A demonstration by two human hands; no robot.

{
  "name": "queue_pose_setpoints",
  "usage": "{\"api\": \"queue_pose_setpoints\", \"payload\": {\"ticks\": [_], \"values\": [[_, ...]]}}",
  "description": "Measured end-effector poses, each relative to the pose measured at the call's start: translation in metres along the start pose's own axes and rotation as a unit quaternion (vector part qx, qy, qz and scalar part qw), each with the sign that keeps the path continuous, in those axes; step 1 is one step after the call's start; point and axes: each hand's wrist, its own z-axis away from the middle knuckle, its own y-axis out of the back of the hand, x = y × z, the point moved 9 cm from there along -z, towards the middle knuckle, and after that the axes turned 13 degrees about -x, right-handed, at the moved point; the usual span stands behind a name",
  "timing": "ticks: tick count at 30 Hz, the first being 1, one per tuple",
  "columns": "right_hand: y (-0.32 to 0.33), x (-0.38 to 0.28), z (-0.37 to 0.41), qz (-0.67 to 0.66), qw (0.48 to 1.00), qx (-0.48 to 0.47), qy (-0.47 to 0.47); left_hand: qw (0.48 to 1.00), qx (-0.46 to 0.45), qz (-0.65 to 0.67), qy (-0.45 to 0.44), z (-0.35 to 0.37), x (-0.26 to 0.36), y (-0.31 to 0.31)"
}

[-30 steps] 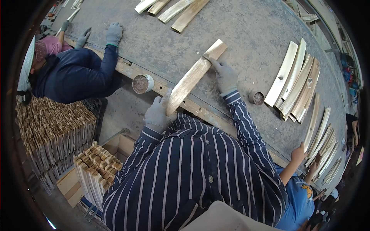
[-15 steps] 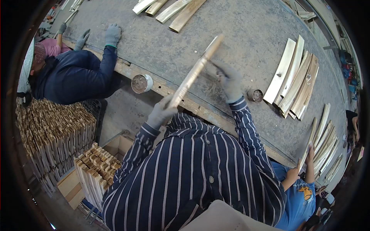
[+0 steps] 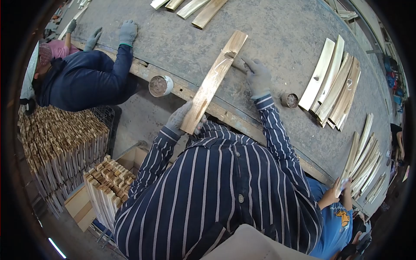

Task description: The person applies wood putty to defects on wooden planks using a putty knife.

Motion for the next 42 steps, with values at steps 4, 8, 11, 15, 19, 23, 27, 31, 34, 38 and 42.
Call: {"api": "queue_pose_setpoints", "payload": {"ticks": [4, 8, 11, 15, 19, 23, 27, 31, 34, 38, 42], "values": [[-0.015, -0.009, -0.009, 0.089, 0.995, -0.049, 0.004, 1.000, -0.001, 0.007, 0.005, 0.002, 0.000, 0.002], [-0.019, -0.029, -0.003, 0.124, 0.990, -0.066, 0.024, 0.999, 0.026, -0.029, 0.008, 0.004, 0.004, 0.006], [-0.022, -0.030, -0.003, 0.103, 0.988, -0.115, 0.029, 1.000, 0.015, -0.019, 0.010, 0.004, 0.003, 0.010], [-0.016, -0.012, -0.007, 0.114, 0.992, -0.060, -0.002, 0.999, 0.029, -0.021, 0.010, 0.006, 0.007, 0.007], [-0.019, -0.020, 0.000, 0.131, 0.987, -0.098, -0.006, 0.999, 0.039, -0.011, 0.011, 0.010, 0.014, 0.002], [-0.017, -0.023, -0.001, 0.076, 0.993, -0.093, 0.013, 0.999, 0.048, -0.004, 0.013, 0.013, 0.015, 0.000], [-0.020, -0.019, -0.006, 0.110, 0.992, -0.050, 0.028, 0.999, 0.050, -0.004, 0.018, 0.014, 0.016, 0.001], [-0.016, -0.015, 0.010, 0.169, 0.983, -0.058, 0.034, 0.998, 0.062, -0.005, 0.018, 0.015, 0.019, -0.002], [-0.003, -0.008, 0.004, 0.121, 0.990, -0.064, -0.024, 0.998, 0.063, -0.019, 0.016, 0.016, 0.021, -0.005], [-0.011, -0.020, -0.006, 0.142, 0.989, -0.041, 0.030, 0.998, 0.057, -0.016, 0.014, 0.015, 0.021, -0.008], [-0.017, -0.022, 0.005, 0.107, 0.990, -0.084, 0.028, 0.997, 0.068, -0.012, 0.020, 0.016, 0.021, -0.009]]}}
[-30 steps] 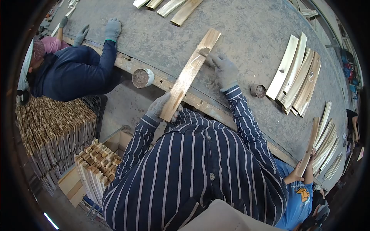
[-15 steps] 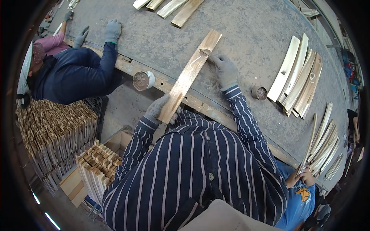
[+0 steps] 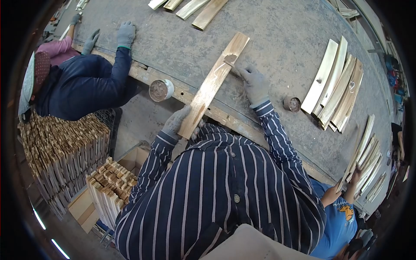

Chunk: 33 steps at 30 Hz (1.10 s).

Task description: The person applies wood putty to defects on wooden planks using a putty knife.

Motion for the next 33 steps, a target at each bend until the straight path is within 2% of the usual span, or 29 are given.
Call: {"api": "queue_pose_setpoints", "payload": {"ticks": [2, 6, 8, 11, 13, 16, 19, 24, 27, 29, 33], "values": [[0.001, 0.001, 0.000, -0.019, 1.000, -0.005, 0.011, 1.000, 0.002, -0.008, -0.002, -0.001, 0.001, 0.001], [0.005, 0.010, -0.008, 0.000, 0.999, 0.046, -0.012, 1.000, -0.002, -0.011, -0.004, -0.002, -0.002, 0.005], [-0.004, 0.007, -0.005, 0.029, 0.999, 0.004, -0.014, 1.000, -0.002, -0.006, -0.002, -0.003, -0.001, 0.004], [-0.001, -0.002, 0.006, 0.040, 0.999, -0.007, 0.002, 1.000, -0.004, -0.006, -0.003, -0.003, -0.002, 0.004], [0.006, 0.002, 0.004, 0.014, 0.998, 0.059, 0.016, 1.000, -0.007, -0.010, -0.006, -0.003, -0.002, 0.005], [0.003, 0.009, -0.003, 0.021, 0.999, 0.027, -0.026, 1.000, -0.010, -0.007, -0.005, -0.002, -0.001, 0.002], [0.005, 0.011, 0.003, 0.059, 0.997, 0.057, 0.011, 1.000, -0.007, 0.002, -0.003, -0.001, -0.001, 0.001], [0.015, 0.018, 0.006, 0.077, 0.992, 0.091, -0.043, 1.000, -0.006, 0.002, -0.002, -0.001, -0.001, -0.001], [0.007, 0.009, 0.006, 0.028, 0.995, 0.092, -0.017, 1.000, -0.007, -0.006, -0.005, -0.002, -0.001, 0.000], [-0.001, 0.006, 0.009, 0.041, 0.997, 0.055, -0.029, 1.000, -0.009, -0.009, -0.006, -0.002, -0.002, 0.000], [0.005, 0.000, 0.014, 0.047, 0.997, 0.056, -0.001, 1.000, -0.007, -0.002, 0.004, -0.002, -0.004, 0.002]]}}
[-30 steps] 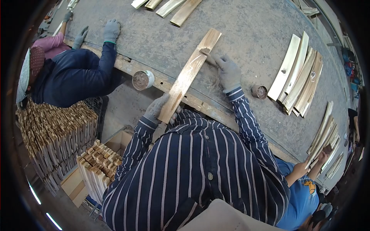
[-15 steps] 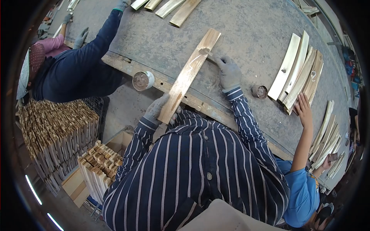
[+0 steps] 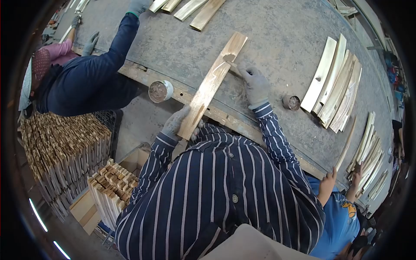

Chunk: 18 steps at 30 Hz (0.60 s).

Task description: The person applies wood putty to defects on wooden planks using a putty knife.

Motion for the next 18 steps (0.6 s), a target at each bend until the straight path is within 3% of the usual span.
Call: {"api": "queue_pose_setpoints", "payload": {"ticks": [14, 18], "values": [[0.002, 0.015, -0.018, -0.061, 0.996, 0.051, -0.029, 1.000, -0.016, -0.013, -0.013, -0.002, 0.000, 0.003], [-0.002, -0.007, 0.000, -0.076, 0.997, -0.012, -0.001, 0.999, -0.008, -0.026, -0.025, -0.001, 0.002, -0.001]]}}
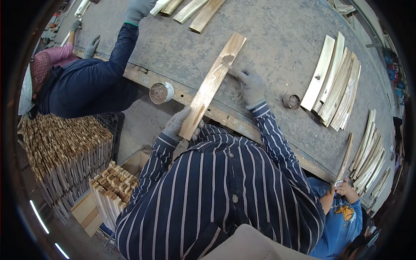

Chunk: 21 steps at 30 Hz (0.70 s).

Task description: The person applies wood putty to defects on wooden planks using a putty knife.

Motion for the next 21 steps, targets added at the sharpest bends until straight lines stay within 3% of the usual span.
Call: {"api": "queue_pose_setpoints", "payload": {"ticks": [3, 6, 9, 15, 18, 21], "values": [[0.006, -0.011, 0.015, -0.041, 0.998, -0.023, 0.050, 0.999, 0.004, -0.033, -0.033, 0.001, 0.000, -0.004], [0.034, 0.001, 0.024, -0.149, 0.986, 0.068, 0.030, 0.992, -0.017, -0.106, -0.068, -0.001, 0.009, -0.014], [0.069, 0.018, 0.031, -0.142, 0.976, 0.163, -0.030, 0.986, -0.046, -0.144, -0.076, -0.007, 0.020, -0.029], [0.120, 0.012, 0.030, 0.020, 0.981, 0.194, 0.006, 0.979, -0.081, -0.181, -0.050, -0.012, 0.025, -0.059], [0.132, 0.017, 0.036, 0.042, 0.978, 0.202, 0.032, 0.978, -0.084, -0.185, -0.040, -0.016, 0.022, -0.064], [0.147, 0.032, 0.041, 0.055, 0.970, 0.237, -0.003, 0.976, -0.091, -0.194, -0.028, -0.020, 0.018, -0.067]]}}
